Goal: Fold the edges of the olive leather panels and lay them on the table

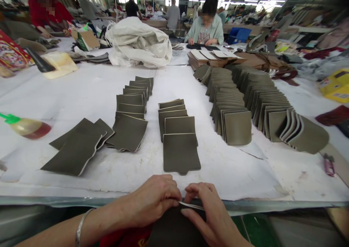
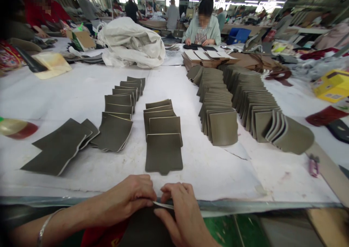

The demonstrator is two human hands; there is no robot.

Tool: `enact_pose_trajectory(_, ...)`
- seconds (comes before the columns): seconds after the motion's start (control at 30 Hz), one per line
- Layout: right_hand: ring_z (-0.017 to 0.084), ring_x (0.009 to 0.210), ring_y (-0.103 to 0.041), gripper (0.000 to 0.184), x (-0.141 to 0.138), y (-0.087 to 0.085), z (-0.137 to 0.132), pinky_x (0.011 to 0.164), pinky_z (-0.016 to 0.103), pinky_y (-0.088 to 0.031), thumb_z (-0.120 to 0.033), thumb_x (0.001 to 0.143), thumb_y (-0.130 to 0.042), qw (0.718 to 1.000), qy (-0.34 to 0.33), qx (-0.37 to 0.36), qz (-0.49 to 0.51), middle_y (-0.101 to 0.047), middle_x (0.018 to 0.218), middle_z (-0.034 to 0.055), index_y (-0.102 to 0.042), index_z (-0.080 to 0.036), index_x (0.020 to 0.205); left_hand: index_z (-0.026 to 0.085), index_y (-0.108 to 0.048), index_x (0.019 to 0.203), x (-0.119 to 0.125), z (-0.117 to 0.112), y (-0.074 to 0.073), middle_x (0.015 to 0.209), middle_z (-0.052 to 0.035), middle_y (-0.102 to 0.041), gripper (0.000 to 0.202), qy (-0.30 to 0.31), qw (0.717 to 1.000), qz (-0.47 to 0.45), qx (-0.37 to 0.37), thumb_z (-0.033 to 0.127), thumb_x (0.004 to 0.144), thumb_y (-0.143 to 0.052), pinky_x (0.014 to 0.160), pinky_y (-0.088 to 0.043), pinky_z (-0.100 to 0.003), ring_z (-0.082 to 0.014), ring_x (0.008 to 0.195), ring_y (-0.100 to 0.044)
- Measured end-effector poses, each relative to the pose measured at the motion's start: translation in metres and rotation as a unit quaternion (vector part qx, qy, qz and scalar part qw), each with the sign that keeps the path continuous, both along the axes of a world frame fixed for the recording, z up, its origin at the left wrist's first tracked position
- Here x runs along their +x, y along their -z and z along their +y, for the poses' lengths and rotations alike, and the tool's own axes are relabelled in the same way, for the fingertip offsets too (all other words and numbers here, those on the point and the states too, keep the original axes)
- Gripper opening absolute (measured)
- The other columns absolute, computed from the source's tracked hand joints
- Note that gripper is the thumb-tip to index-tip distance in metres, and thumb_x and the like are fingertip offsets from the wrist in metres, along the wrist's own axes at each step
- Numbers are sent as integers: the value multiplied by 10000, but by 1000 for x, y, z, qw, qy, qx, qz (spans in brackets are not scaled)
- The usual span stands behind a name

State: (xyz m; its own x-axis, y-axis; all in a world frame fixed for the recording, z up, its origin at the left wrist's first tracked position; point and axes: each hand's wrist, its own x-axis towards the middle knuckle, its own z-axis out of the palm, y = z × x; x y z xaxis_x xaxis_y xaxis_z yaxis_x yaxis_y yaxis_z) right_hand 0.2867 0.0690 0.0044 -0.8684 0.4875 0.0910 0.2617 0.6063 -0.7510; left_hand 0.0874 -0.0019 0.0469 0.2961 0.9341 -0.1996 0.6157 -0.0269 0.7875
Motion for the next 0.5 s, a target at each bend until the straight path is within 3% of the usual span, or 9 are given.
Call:
enact_pose_trajectory(0.17, 180, 816, -528, 79, -3, -2, 1, 817, 354, -272, -152, 901, -572, 997, -53, 35, -33, -627, 838, -11, -543, -212, 859, 209, -670, 813, 0, -2, 4, 803, 20, -656, 187, 1, 1000, 2, -1, 166, 924, -526, 762, -388, -216, -126, 821, -567)
enact_pose_trajectory(0.3, 177, 805, -513, 141, 1, -2, 4, 815, 365, -226, -176, 932, -529, 993, -60, 73, -65, -607, 790, -10, -555, -201, 795, 186, -617, 717, -1, -5, 10, 746, 28, -619, 205, -26, 1000, 2, -14, 140, 902, -543, 722, -370, -208, -118, 801, -550)
enact_pose_trajectory(0.5, 179, 811, -486, 98, 14, -2, 11, 764, 350, -209, -213, 910, -594, 992, -55, 98, -63, -610, 805, -15, -591, -214, 812, 176, -573, 665, -3, -7, 13, 689, 35, -569, 234, -38, 998, -17, -36, 129, 891, -535, 704, -352, -211, -114, 782, -530)
